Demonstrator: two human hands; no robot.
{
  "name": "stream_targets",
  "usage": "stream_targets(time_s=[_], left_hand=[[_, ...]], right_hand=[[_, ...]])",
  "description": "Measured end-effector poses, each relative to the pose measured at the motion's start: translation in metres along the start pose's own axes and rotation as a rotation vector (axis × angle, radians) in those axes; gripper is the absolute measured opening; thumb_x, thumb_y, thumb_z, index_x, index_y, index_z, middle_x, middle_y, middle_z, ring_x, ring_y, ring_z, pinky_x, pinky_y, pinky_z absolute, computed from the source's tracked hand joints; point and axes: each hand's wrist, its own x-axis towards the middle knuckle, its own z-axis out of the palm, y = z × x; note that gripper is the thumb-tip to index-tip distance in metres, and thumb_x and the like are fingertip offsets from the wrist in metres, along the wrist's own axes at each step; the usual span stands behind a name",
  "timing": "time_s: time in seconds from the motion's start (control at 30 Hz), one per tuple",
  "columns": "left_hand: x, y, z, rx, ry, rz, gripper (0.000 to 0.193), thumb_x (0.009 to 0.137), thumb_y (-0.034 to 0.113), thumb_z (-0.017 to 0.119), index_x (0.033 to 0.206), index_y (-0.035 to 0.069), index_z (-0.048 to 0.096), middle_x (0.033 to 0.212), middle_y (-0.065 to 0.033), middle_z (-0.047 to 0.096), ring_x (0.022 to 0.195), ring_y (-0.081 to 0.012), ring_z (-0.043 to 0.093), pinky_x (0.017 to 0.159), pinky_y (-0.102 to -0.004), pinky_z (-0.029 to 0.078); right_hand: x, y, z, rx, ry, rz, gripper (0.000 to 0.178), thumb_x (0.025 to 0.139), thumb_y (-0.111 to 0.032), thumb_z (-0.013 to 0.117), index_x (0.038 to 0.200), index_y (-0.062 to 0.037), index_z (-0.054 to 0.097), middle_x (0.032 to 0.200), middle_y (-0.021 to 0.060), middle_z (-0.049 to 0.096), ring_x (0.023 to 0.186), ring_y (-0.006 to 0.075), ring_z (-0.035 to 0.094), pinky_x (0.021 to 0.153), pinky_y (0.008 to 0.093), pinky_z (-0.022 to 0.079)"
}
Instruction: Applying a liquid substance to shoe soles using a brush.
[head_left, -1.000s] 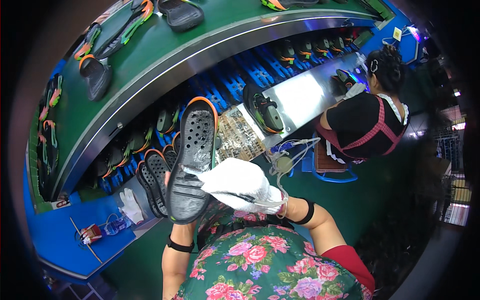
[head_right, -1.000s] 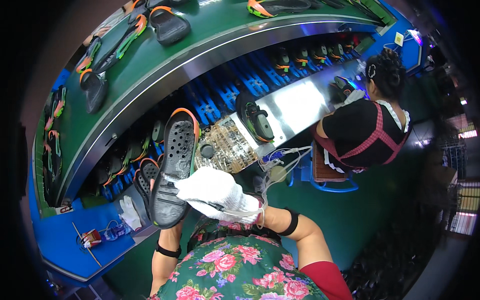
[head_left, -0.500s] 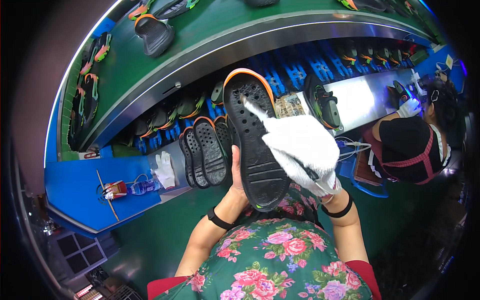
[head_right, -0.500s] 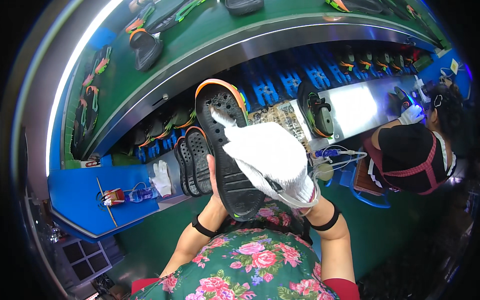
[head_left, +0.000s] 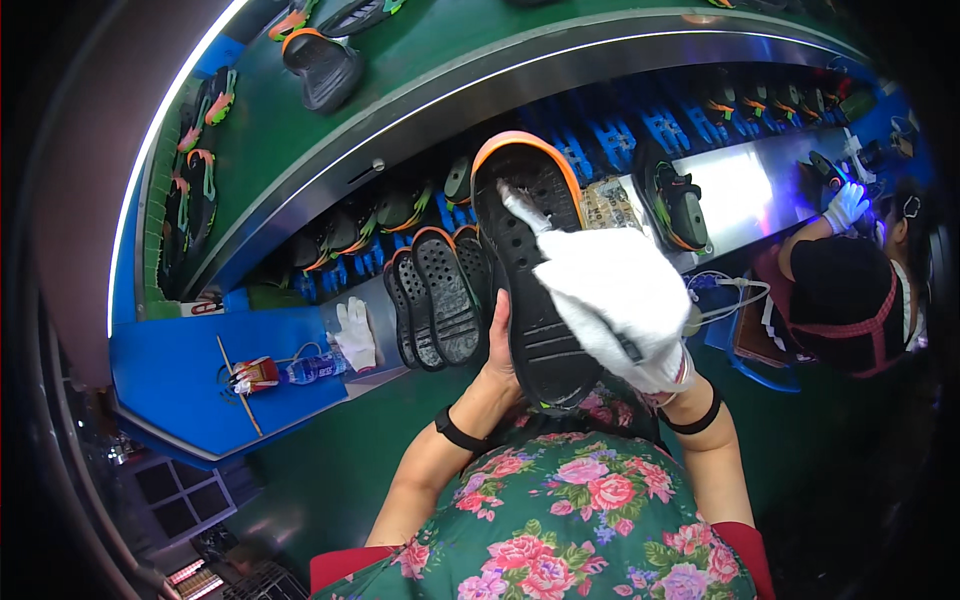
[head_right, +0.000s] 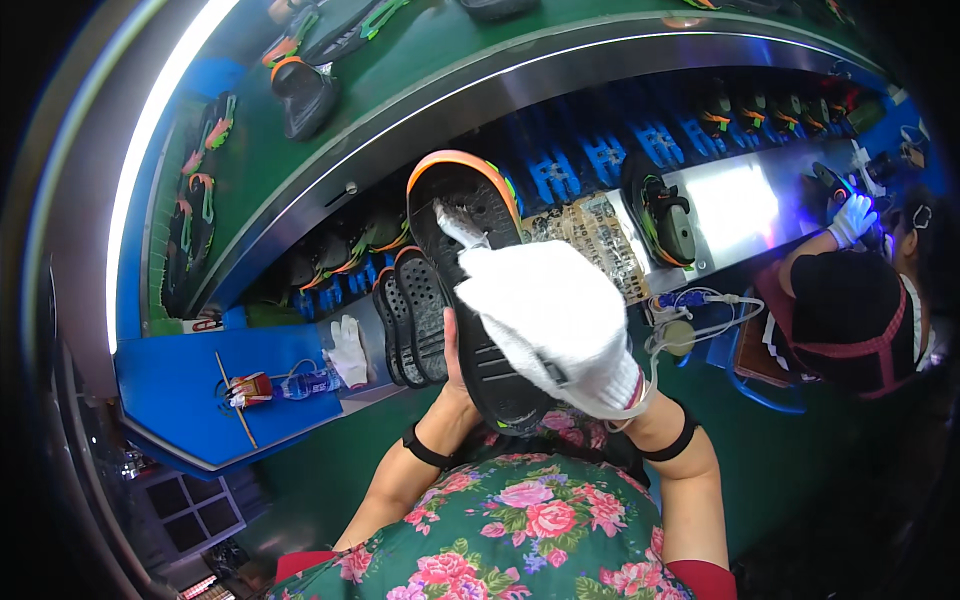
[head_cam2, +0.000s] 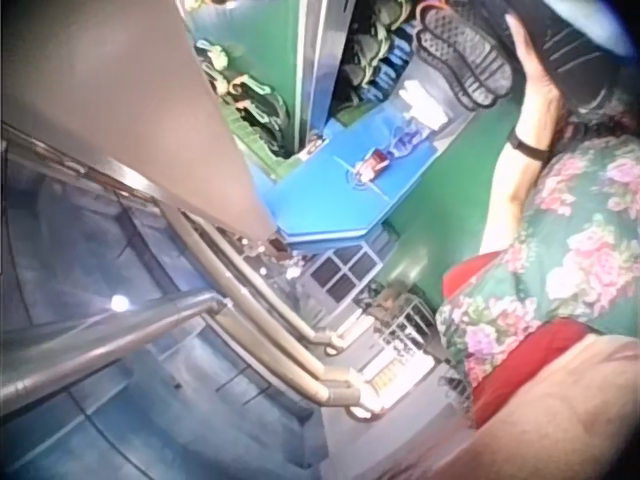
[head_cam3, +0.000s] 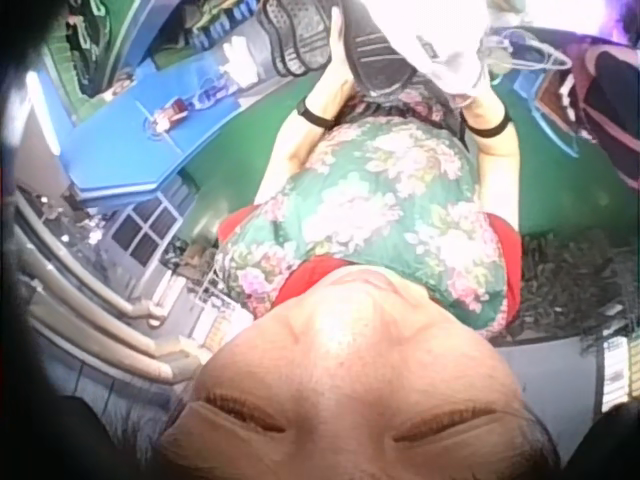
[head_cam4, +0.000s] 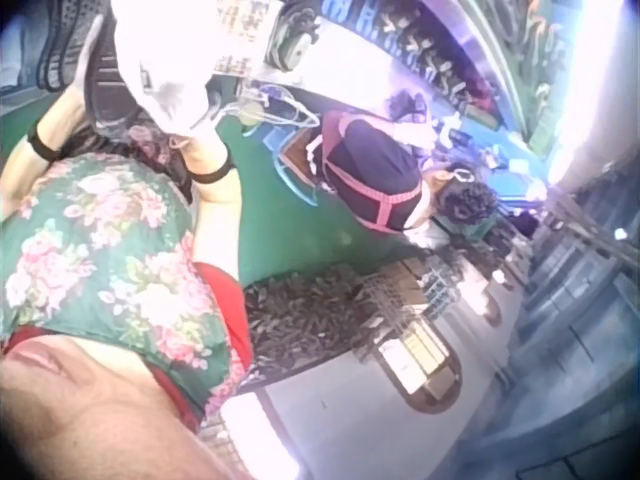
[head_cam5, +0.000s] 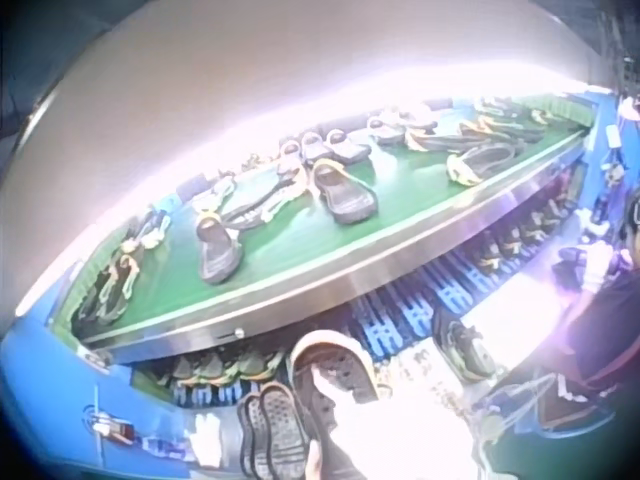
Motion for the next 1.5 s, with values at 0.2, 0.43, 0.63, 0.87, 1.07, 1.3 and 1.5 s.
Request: stream_targets(time_s=[0.2,0.43,0.63,0.87,1.07,1.3,1.5], left_hand=[[0.010,0.010,0.003,-0.018,-0.041,0.031,0.097,0.094,0.081,0.041,0.157,0.008,0.040,0.153,-0.0181,0.051,0.139,-0.0362,0.052,0.118,-0.0547,0.039],[0.023,0.012,0.027,0.489,0.239,0.084,0.106,0.089,0.087,0.039,0.162,0.011,0.029,0.162,-0.0146,0.039,0.139,-0.0446,0.048,0.117,-0.0617,0.039],[0.035,0.015,0.033,0.160,-0.137,0.174,0.104,0.092,0.087,0.031,0.162,0.010,0.028,0.161,-0.0174,0.040,0.145,-0.0344,0.044,0.122,-0.0520,0.036],[0.047,0.016,0.045,0.222,-0.125,0.203,0.111,0.088,0.090,0.034,0.159,0.005,0.032,0.147,-0.0168,0.054,0.127,-0.0436,0.059,0.108,-0.0605,0.049],[0.049,0.021,0.049,0.177,0.035,0.268,0.108,0.086,0.092,0.038,0.160,0.013,0.032,0.149,-0.0248,0.050,0.123,-0.0490,0.060,0.102,-0.0655,0.050],[0.056,0.033,0.038,0.232,-0.091,0.170,0.107,0.084,0.082,0.058,0.161,0.013,0.029,0.146,-0.0317,0.051,0.127,-0.0512,0.057,0.100,-0.0660,0.051],[0.061,0.040,0.036,0.257,-0.209,0.092,0.114,0.083,0.091,0.045,0.158,0.006,0.033,0.142,-0.0318,0.054,0.123,-0.0469,0.061,0.098,-0.0642,0.053]], right_hand=[[-0.013,0.005,0.008,0.208,-0.061,0.062,0.036,0.080,-0.002,0.075,0.116,-0.0059,0.076,0.115,0.0136,0.076,0.102,0.0308,0.072,0.089,0.0405,0.057],[-0.034,0.003,0.030,-0.008,-0.052,-0.026,0.036,0.081,-0.002,0.077,0.116,-0.0089,0.076,0.117,0.0113,0.076,0.104,0.0289,0.073,0.086,0.0387,0.057],[-0.022,0.007,0.024,0.256,0.174,0.110,0.025,0.076,0.004,0.079,0.100,-0.0051,0.078,0.106,0.0158,0.077,0.096,0.0296,0.074,0.084,0.0383,0.058],[-0.037,-0.001,0.040,0.300,0.021,-0.030,0.030,0.080,-0.003,0.079,0.109,-0.0081,0.079,0.112,0.0127,0.077,0.098,0.0299,0.074,0.088,0.0394,0.058],[-0.035,0.004,0.027,0.201,0.011,0.033,0.029,0.083,0.001,0.076,0.110,-0.0088,0.078,0.112,0.0125,0.076,0.101,0.0304,0.073,0.091,0.0389,0.058],[-0.045,0.008,0.032,0.372,0.005,0.109,0.025,0.080,-0.004,0.080,0.104,-0.0099,0.080,0.104,0.0100,0.078,0.094,0.0283,0.075,0.085,0.0382,0.059],[-0.059,0.004,0.036,0.590,-0.095,0.141,0.036,0.078,-0.004,0.083,0.113,-0.0086,0.077,0.113,0.0112,0.077,0.102,0.0274,0.074,0.085,0.0363,0.059]])
